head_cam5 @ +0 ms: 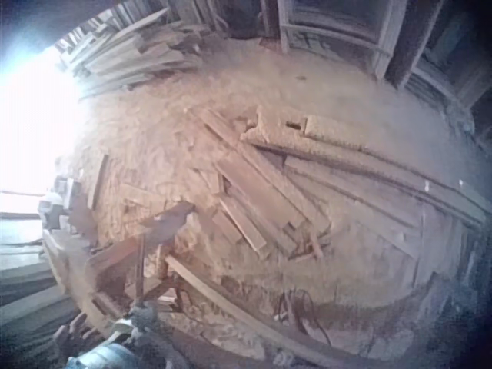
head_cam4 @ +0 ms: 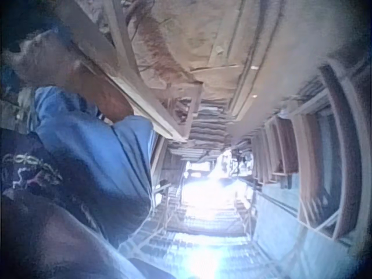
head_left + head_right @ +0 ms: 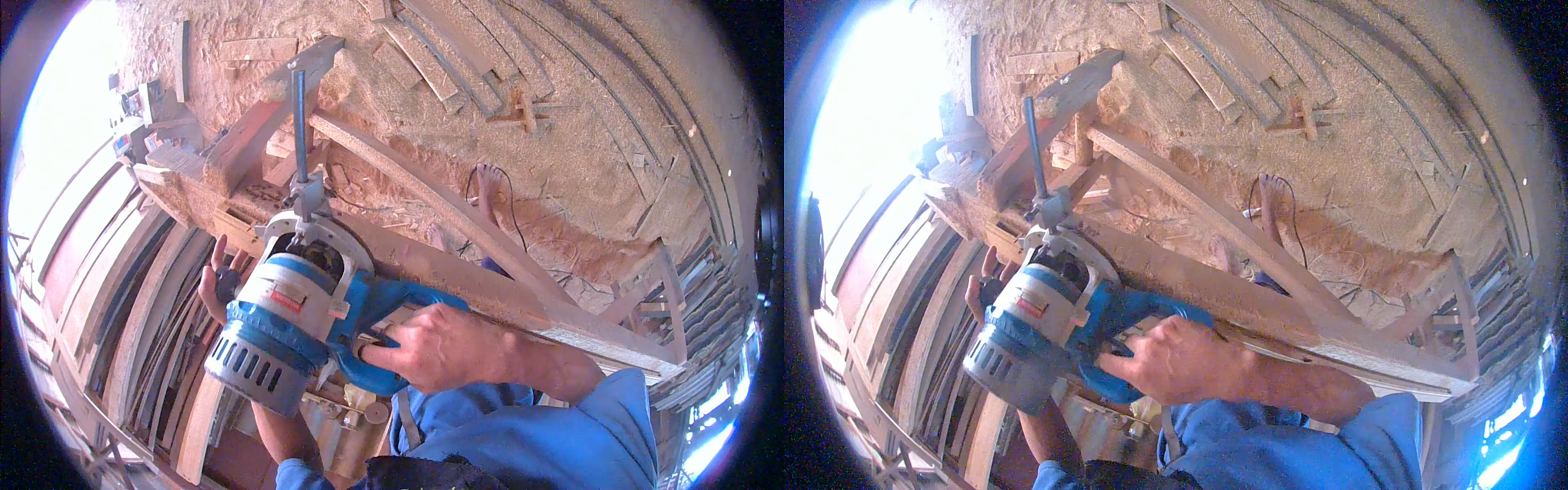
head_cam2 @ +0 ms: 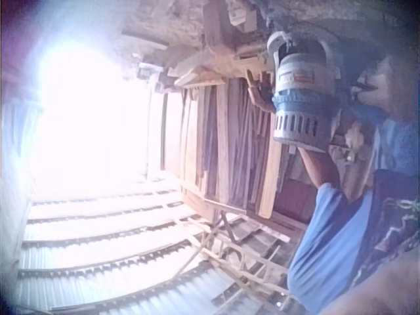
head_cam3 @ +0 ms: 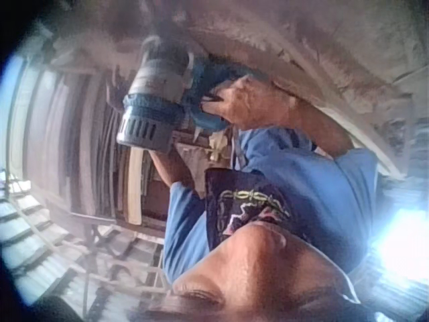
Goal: The person uses a handheld electric router to shape the edge of a long wooden plank. They adjust the router, guide it along the plank, and periodically measure the cut with a metal ruler before continuing.
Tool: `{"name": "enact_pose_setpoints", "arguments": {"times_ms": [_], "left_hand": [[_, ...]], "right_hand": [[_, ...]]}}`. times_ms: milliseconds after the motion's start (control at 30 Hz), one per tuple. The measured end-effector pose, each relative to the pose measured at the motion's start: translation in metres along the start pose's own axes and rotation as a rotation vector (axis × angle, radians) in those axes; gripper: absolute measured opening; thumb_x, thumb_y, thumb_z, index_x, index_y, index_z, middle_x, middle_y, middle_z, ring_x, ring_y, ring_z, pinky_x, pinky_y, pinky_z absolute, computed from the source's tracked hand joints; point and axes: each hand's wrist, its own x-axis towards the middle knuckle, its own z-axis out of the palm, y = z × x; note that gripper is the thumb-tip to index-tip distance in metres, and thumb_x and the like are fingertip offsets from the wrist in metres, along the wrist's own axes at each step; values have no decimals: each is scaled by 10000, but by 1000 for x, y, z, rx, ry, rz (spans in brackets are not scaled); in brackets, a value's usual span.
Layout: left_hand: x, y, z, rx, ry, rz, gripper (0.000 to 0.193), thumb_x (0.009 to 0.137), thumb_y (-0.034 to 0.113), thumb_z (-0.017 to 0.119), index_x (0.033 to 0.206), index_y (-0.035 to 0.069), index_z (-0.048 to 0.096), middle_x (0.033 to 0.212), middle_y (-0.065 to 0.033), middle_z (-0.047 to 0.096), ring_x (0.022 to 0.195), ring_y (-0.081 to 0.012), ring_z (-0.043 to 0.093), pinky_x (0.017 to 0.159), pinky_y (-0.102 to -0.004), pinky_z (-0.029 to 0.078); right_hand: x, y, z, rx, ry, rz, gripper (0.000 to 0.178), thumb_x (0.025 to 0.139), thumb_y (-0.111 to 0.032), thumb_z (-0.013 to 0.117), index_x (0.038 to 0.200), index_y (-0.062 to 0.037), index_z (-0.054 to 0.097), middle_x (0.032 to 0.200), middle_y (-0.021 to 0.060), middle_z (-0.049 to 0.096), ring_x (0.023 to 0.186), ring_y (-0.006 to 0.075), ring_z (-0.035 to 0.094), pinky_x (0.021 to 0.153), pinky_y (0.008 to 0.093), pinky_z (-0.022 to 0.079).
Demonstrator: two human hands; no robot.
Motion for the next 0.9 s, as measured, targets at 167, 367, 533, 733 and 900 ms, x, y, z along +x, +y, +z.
{"name": "enact_pose_setpoints", "arguments": {"times_ms": [167,367,533,733,900], "left_hand": [[-11,-2,16,38,39,26,850,879,597,584,1528,81,394,1346,-242,529,1201,-401,596,988,-525,521],[-18,0,24,76,55,29,853,878,600,580,1529,81,393,1348,-243,527,1204,-402,595,990,-527,520],[-27,-1,28,95,57,16,856,878,603,578,1530,82,392,1349,-243,526,1206,-404,595,992,-528,519],[-35,-2,30,112,63,2,859,877,606,574,1531,82,390,1351,-244,525,1208,-405,593,994,-530,518],[-31,-1,30,125,59,22,861,876,609,572,1532,82,389,1353,-245,524,1210,-407,593,996,-532,516]], "right_hand": [[2,1,4,-10,31,2,319,906,-175,564,1215,-111,610,743,174,698,644,348,739,568,466,605],[4,-2,-5,-14,-35,34,289,913,-185,568,1183,-95,616,746,179,705,640,357,742,544,463,604],[5,-1,-11,-20,-45,47,282,917,-183,569,1180,-92,618,752,182,705,637,358,741,544,459,604],[2,-3,-4,-23,-6,52,254,929,-187,562,1158,-100,628,759,181,704,641,345,741,553,447,606],[2,-2,6,2,89,54,236,931,-203,563,1137,-111,635,748,168,700,627,331,736,551,436,605]]}}
